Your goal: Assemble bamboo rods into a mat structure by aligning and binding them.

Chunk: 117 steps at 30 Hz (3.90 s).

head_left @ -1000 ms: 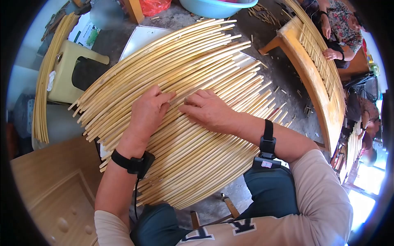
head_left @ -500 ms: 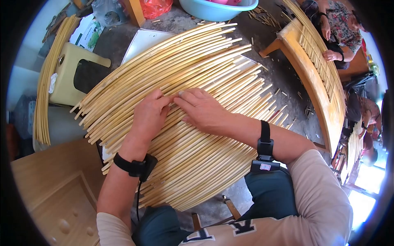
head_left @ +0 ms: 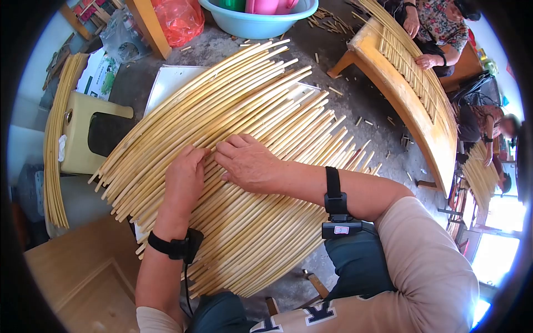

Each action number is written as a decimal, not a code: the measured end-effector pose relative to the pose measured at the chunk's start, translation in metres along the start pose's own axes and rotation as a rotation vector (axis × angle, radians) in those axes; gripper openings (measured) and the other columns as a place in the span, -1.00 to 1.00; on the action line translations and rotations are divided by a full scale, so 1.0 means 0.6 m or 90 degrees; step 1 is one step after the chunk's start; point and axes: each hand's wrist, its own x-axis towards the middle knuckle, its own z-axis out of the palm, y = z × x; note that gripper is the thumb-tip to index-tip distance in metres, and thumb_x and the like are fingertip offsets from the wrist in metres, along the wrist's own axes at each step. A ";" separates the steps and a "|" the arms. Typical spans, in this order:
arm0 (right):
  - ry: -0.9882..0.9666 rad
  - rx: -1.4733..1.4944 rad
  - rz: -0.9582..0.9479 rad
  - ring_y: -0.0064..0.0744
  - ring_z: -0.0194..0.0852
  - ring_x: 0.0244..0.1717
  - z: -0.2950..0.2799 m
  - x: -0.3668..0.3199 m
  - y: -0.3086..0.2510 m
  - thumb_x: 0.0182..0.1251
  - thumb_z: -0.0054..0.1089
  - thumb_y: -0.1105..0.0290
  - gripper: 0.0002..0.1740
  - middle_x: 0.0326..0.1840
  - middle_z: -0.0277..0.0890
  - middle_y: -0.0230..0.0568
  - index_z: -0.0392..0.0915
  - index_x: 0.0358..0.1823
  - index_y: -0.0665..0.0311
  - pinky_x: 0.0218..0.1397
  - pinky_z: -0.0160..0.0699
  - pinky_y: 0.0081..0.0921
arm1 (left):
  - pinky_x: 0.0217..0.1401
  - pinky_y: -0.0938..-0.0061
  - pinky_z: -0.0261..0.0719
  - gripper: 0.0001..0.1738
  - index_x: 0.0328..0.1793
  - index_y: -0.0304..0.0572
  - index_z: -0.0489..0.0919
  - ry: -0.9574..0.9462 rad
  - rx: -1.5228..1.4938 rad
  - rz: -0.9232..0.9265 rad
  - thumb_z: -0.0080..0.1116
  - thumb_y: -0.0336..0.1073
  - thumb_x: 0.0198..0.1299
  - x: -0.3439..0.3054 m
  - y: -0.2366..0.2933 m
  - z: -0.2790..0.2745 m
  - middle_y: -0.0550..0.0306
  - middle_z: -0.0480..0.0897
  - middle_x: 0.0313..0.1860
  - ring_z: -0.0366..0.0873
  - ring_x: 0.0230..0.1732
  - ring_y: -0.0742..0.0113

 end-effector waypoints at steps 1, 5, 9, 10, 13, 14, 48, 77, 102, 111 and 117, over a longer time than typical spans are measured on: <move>0.023 -0.009 -0.015 -0.26 0.26 0.02 0.000 0.001 0.002 0.06 0.27 0.15 -0.55 -0.09 0.36 -0.25 0.46 -0.07 0.26 0.10 0.25 -0.38 | -0.21 0.32 0.50 -0.81 -0.18 -0.34 0.59 0.002 -0.004 -0.005 0.03 -0.63 0.10 0.000 -0.001 0.000 -0.09 0.56 -0.30 0.54 -0.26 -0.06; 0.041 -0.026 -0.040 -0.28 0.26 0.00 0.000 -0.004 0.004 0.10 0.23 0.12 -0.59 -0.13 0.36 -0.27 0.48 -0.13 0.24 0.08 0.25 -0.40 | -0.21 0.34 0.50 -0.78 -0.15 -0.34 0.61 0.006 -0.021 0.001 0.04 -0.64 0.09 -0.002 -0.005 0.000 -0.07 0.57 -0.32 0.56 -0.27 -0.02; 0.056 -0.012 -0.010 -0.28 0.27 0.00 0.003 -0.001 0.005 0.10 0.24 0.12 -0.58 -0.12 0.36 -0.26 0.47 -0.11 0.25 0.09 0.24 -0.39 | -0.22 0.35 0.50 -0.77 -0.14 -0.34 0.62 0.005 -0.036 0.004 0.05 -0.64 0.09 0.000 -0.005 -0.001 -0.07 0.57 -0.31 0.56 -0.27 0.01; 0.046 -0.018 -0.005 -0.28 0.27 0.02 0.001 -0.001 0.007 0.10 0.24 0.12 -0.57 -0.12 0.36 -0.26 0.47 -0.10 0.25 0.10 0.24 -0.38 | -0.21 0.36 0.50 -0.77 -0.14 -0.35 0.62 -0.001 -0.038 0.000 0.05 -0.64 0.08 0.000 -0.005 -0.002 -0.07 0.57 -0.31 0.57 -0.26 0.01; 0.026 -0.017 -0.007 -0.25 0.26 0.04 -0.005 -0.005 0.010 0.11 0.23 0.13 -0.56 -0.09 0.36 -0.24 0.47 -0.07 0.27 0.12 0.24 -0.36 | -0.21 0.38 0.50 -0.76 -0.14 -0.35 0.61 -0.001 -0.054 -0.003 0.05 -0.64 0.08 -0.001 -0.006 0.000 -0.06 0.57 -0.30 0.57 -0.26 0.02; 0.018 -0.008 -0.015 -0.23 0.26 0.06 -0.007 -0.006 0.010 0.12 0.22 0.14 -0.56 -0.07 0.36 -0.22 0.46 -0.06 0.28 0.13 0.25 -0.35 | -0.20 0.39 0.50 -0.76 -0.13 -0.34 0.61 0.004 -0.066 -0.002 0.05 -0.64 0.08 -0.002 -0.006 -0.002 -0.06 0.57 -0.30 0.56 -0.27 0.03; 0.054 0.050 -0.015 -0.23 0.30 -0.02 0.016 0.039 0.025 0.09 0.06 0.45 -0.68 -0.15 0.37 -0.27 0.49 -0.07 0.17 0.06 0.30 -0.30 | -0.30 0.34 0.45 -0.77 -0.32 -0.05 0.70 0.067 -0.017 0.072 0.28 -0.54 -0.14 0.027 -0.047 -0.022 0.15 0.43 -0.42 0.45 -0.31 0.18; 0.043 0.055 -0.016 -0.13 0.27 0.11 -0.003 0.032 0.025 0.02 0.27 0.33 -0.63 -0.04 0.36 -0.13 0.52 -0.10 0.25 0.15 0.33 -0.29 | -0.04 0.25 0.45 -0.60 -0.11 -0.27 0.52 0.000 0.046 -0.076 0.35 -0.47 -0.16 -0.021 0.013 -0.017 0.02 0.47 -0.13 0.44 -0.04 -0.02; -0.007 0.014 0.056 -0.20 0.26 0.13 -0.021 0.044 0.041 0.01 0.34 0.19 -0.49 0.02 0.37 -0.22 0.49 -0.02 0.27 0.20 0.27 -0.31 | 0.01 0.21 0.39 -0.62 -0.03 -0.25 0.54 0.041 0.104 -0.004 0.22 -0.55 -0.06 0.000 -0.005 -0.018 -0.01 0.48 -0.14 0.39 -0.06 -0.06; -0.038 0.024 0.074 -0.21 0.26 0.11 -0.024 0.046 0.040 -0.02 0.37 0.15 -0.47 -0.02 0.37 -0.24 0.51 0.00 0.20 0.15 0.27 -0.28 | -0.03 0.19 0.41 -0.68 -0.10 -0.22 0.53 0.005 0.070 -0.016 0.20 -0.55 -0.05 0.001 -0.003 -0.017 0.00 0.49 -0.15 0.39 -0.06 -0.08; -0.052 0.028 0.087 -0.19 0.26 0.13 -0.024 0.047 0.039 -0.03 0.38 0.14 -0.45 0.00 0.37 -0.25 0.50 0.03 0.15 0.18 0.24 -0.24 | -0.01 0.19 0.40 -0.62 -0.08 -0.25 0.52 -0.004 0.082 -0.019 0.27 -0.53 -0.10 -0.002 -0.002 -0.018 -0.03 0.48 -0.15 0.38 -0.05 -0.09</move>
